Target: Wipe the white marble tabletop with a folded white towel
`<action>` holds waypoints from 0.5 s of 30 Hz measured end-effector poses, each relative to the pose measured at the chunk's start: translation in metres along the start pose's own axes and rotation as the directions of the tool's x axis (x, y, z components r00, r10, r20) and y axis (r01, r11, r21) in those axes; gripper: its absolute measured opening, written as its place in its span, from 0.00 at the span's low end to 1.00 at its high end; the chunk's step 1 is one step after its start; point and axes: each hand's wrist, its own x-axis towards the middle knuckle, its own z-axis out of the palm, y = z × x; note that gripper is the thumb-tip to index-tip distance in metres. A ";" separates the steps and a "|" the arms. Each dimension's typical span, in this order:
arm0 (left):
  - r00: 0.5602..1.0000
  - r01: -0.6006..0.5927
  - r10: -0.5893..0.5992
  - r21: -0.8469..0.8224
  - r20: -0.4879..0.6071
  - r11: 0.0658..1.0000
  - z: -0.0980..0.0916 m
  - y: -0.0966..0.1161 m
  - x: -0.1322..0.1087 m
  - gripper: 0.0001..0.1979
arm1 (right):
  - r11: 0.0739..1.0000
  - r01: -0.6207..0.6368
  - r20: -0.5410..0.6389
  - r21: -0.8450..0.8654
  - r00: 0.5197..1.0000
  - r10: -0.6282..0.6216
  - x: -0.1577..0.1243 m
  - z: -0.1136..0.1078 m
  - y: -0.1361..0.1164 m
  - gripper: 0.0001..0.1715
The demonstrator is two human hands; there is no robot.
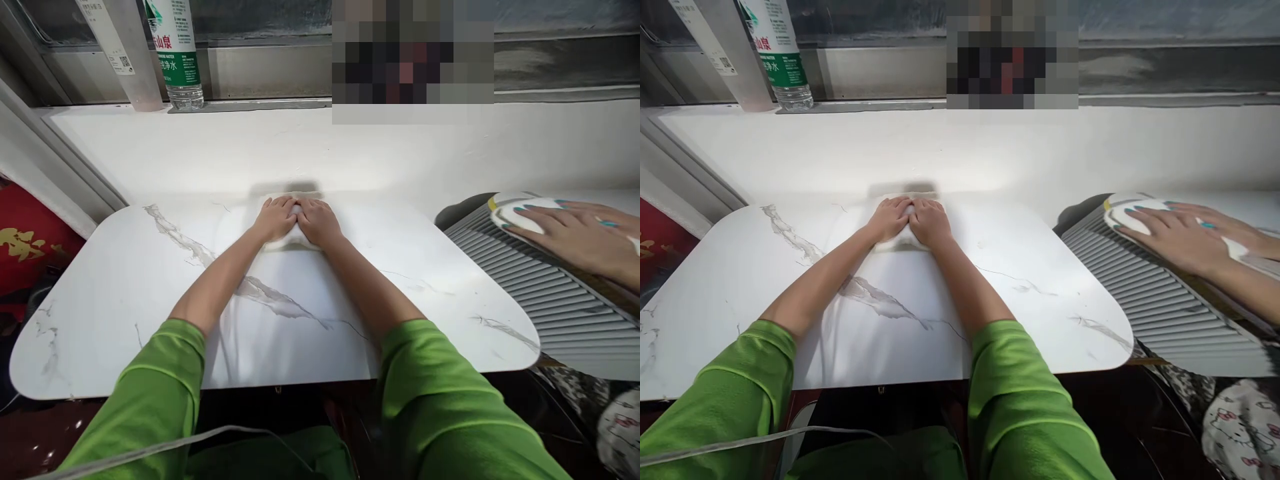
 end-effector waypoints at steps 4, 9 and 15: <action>1.000 -0.002 0.002 -0.023 -0.008 1.000 0.002 -0.006 0.007 0.26 | 1.000 -0.008 -0.016 -0.011 1.000 0.008 0.006 0.006 0.004 0.26; 1.000 0.007 -0.007 0.015 0.008 1.000 0.000 0.002 -0.023 0.26 | 0.998 0.035 -0.001 -0.061 0.999 -0.035 -0.020 0.001 -0.009 0.28; 0.997 -0.073 0.072 0.035 0.029 0.997 -0.011 0.022 -0.108 0.26 | 0.989 0.066 0.019 -0.130 0.998 -0.064 -0.098 -0.008 -0.056 0.30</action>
